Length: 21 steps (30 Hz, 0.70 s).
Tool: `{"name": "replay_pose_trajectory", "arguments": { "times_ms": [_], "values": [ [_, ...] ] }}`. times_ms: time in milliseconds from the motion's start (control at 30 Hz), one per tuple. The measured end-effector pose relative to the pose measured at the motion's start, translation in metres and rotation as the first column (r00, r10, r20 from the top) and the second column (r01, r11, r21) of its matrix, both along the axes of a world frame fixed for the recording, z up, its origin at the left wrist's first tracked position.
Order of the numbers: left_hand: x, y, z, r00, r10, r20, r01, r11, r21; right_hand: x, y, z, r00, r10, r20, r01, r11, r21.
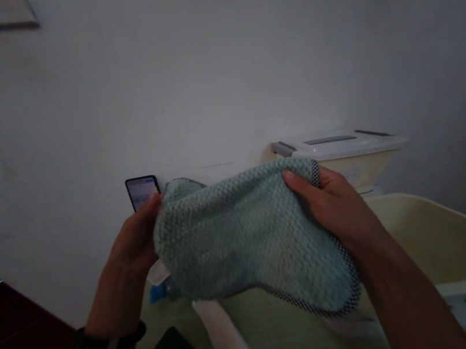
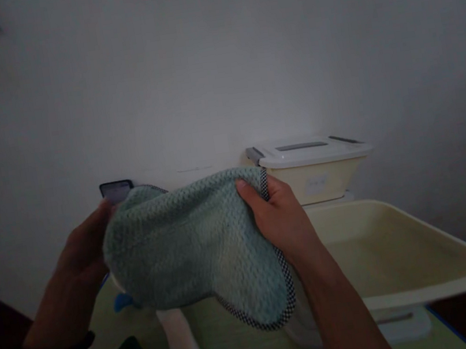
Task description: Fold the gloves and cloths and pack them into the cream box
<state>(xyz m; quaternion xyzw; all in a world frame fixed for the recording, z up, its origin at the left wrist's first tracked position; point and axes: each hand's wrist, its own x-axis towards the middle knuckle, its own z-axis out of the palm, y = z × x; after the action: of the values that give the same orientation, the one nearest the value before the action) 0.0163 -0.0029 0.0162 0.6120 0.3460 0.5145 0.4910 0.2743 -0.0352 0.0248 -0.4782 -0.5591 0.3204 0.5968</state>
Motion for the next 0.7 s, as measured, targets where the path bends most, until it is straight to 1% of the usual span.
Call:
{"name": "replay_pose_trajectory", "arguments": {
  "times_ms": [33,100,133,200,233,300,333,400,467,533,600,667,700],
  "values": [
    [0.001,-0.002,0.000,0.996,-0.044,0.073,0.044,0.999,0.002,0.000,0.001,-0.001,1.000,-0.014,-0.007,0.014,1.000,0.010],
    [0.005,-0.003,-0.001,0.968,-0.142,0.205,0.156,0.986,-0.054,0.000,0.001,-0.002,0.998,-0.022,-0.059,0.022,1.000,0.013],
    [0.006,-0.003,-0.002,0.960,-0.174,0.218,0.192,0.979,-0.064,0.000,0.001,-0.002,0.995,-0.008,-0.098,0.009,1.000,0.007],
    [0.008,0.000,-0.005,0.958,-0.184,0.219,0.202,0.977,-0.063,0.000,-0.001,-0.001,0.982,0.067,-0.176,-0.070,0.997,-0.012],
    [0.008,0.002,-0.007,0.962,-0.166,0.217,0.183,0.981,-0.060,0.001,-0.001,0.000,0.970,0.123,-0.208,-0.130,0.991,-0.024],
    [0.006,0.008,-0.011,0.976,-0.086,0.199,0.096,0.994,-0.046,0.004,-0.003,0.002,0.943,0.229,-0.243,-0.248,0.967,-0.050],
    [0.004,0.012,-0.012,0.982,-0.037,0.186,0.045,0.998,-0.036,0.006,-0.004,0.003,0.931,0.265,-0.251,-0.288,0.956,-0.056],
    [-0.002,0.018,-0.015,0.985,0.050,0.164,-0.047,0.999,-0.023,0.008,-0.005,0.003,0.918,0.302,-0.256,-0.324,0.945,-0.048],
    [-0.007,0.022,-0.016,0.978,0.130,0.164,-0.130,0.991,-0.013,0.010,-0.006,0.003,0.921,0.312,-0.234,-0.322,0.947,-0.008],
    [-0.012,0.024,-0.016,0.966,0.228,0.122,-0.235,0.971,0.040,0.011,-0.007,0.002,0.935,0.307,-0.178,-0.301,0.952,0.059],
    [-0.015,0.025,-0.017,0.943,0.327,0.063,-0.333,0.934,0.132,0.014,-0.006,0.001,0.956,0.282,-0.076,-0.270,0.953,0.140],
    [-0.017,0.025,-0.018,0.924,0.381,0.042,-0.381,0.900,0.212,0.017,-0.006,0.000,0.969,0.239,0.063,-0.247,0.938,0.243],
    [-0.018,0.025,-0.019,0.920,0.390,0.043,-0.389,0.892,0.229,0.019,-0.006,0.000,0.968,0.214,0.129,-0.243,0.924,0.295]
  ]
}}
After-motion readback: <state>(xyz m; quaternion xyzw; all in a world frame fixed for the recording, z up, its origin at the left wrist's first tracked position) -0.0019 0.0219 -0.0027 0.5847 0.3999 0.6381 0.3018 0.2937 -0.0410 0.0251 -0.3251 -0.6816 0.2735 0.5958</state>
